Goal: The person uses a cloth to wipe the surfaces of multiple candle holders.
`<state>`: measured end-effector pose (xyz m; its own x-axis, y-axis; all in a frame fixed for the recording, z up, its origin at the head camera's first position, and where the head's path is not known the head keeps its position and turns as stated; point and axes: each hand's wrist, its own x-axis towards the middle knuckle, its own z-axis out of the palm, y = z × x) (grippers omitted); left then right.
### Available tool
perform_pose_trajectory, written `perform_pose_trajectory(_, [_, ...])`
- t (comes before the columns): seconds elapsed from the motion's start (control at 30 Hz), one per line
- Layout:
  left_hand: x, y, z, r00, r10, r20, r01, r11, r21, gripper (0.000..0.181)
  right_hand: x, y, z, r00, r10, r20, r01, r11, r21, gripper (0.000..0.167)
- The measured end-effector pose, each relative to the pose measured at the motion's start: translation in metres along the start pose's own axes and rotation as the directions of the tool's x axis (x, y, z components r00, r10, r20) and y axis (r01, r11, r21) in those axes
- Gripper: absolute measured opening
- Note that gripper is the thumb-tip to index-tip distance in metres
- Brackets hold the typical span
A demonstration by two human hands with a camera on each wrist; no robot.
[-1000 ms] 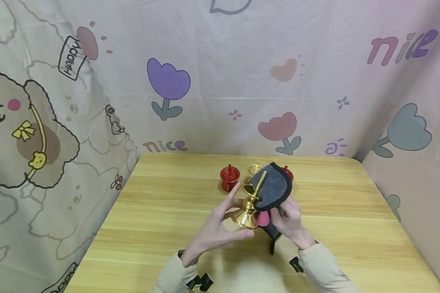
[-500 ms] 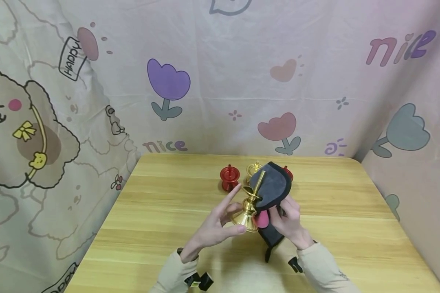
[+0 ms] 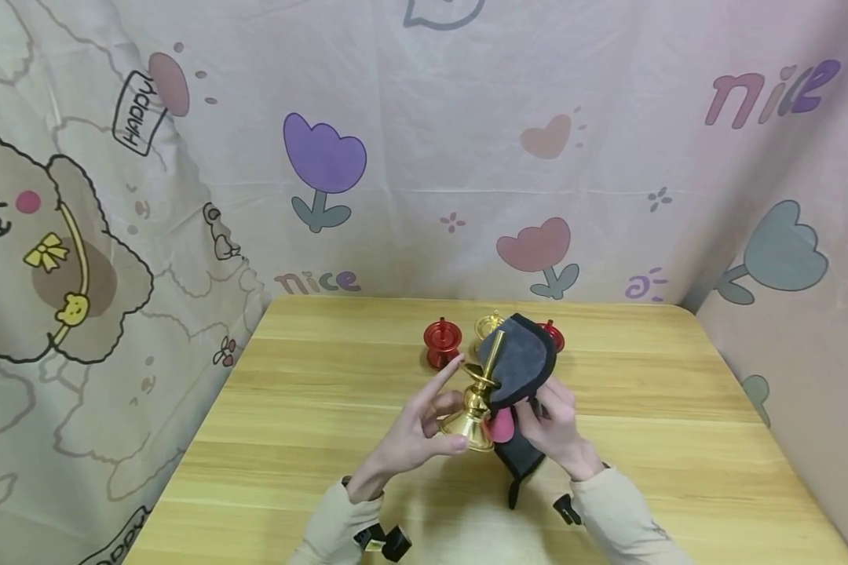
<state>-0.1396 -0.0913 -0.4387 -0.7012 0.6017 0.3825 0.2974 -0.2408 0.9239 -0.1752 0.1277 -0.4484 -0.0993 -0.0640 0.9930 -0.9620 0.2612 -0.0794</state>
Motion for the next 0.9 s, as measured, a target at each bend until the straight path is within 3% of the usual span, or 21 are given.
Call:
perform_pose_trajectory(0.07, [0.000, -0.001, -0.001, 1.000, -0.012, 0.011, 0.011, 1.000, 0.022, 0.098, -0.001, 0.001, 0.000, 1.000, 0.006, 0.002, -0.006, 1.000, -0.001, 0.028])
perform_pose_trajectory(0.13, [-0.001, 0.000, 0.001, 0.999, -0.023, -0.025, 0.026, 0.991, 0.129, 0.103, -0.002, 0.001, -0.001, 1.000, 0.011, 0.008, -0.011, 1.000, -0.007, 0.028])
perform_pose_trajectory(0.23, [-0.001, 0.004, 0.007, 0.994, -0.016, -0.104, 0.050, 0.944, 0.327, 0.108, -0.003, 0.001, -0.003, 1.000, 0.014, 0.024, -0.013, 1.000, -0.019, 0.028])
perform_pose_trajectory(0.3, [-0.001, 0.007, 0.010, 0.989, 0.000, -0.146, 0.059, 0.914, 0.402, 0.109, -0.002, 0.001, -0.005, 0.999, 0.015, 0.042, -0.014, 1.000, -0.018, 0.027])
perform_pose_trajectory(0.4, [-0.001, 0.007, 0.012, 0.987, 0.038, -0.158, 0.029, 0.915, 0.403, 0.105, -0.001, 0.001, -0.005, 0.999, 0.008, 0.047, -0.008, 1.000, -0.004, 0.028])
perform_pose_trajectory(0.57, [-0.002, 0.003, 0.004, 0.995, 0.037, -0.096, -0.017, 0.977, 0.211, 0.102, 0.001, 0.001, -0.002, 1.000, 0.009, 0.026, -0.009, 1.000, 0.024, 0.030])
perform_pose_trajectory(0.7, [-0.002, -0.001, 0.000, 0.999, 0.032, -0.025, -0.030, 0.993, 0.110, 0.098, 0.001, 0.003, -0.001, 0.999, 0.032, 0.020, -0.033, 0.999, 0.026, 0.031])
perform_pose_trajectory(0.8, [-0.001, 0.001, 0.001, 0.999, 0.009, -0.033, -0.002, 0.983, 0.183, 0.099, 0.000, 0.004, -0.003, 0.998, 0.057, 0.017, -0.057, 0.998, 0.018, 0.031])
perform_pose_trajectory(0.9, [0.000, 0.007, 0.006, 0.994, -0.025, -0.106, 0.059, 0.941, 0.333, 0.105, -0.002, 0.005, -0.006, 0.997, 0.073, 0.029, -0.073, 0.997, 0.004, 0.031])
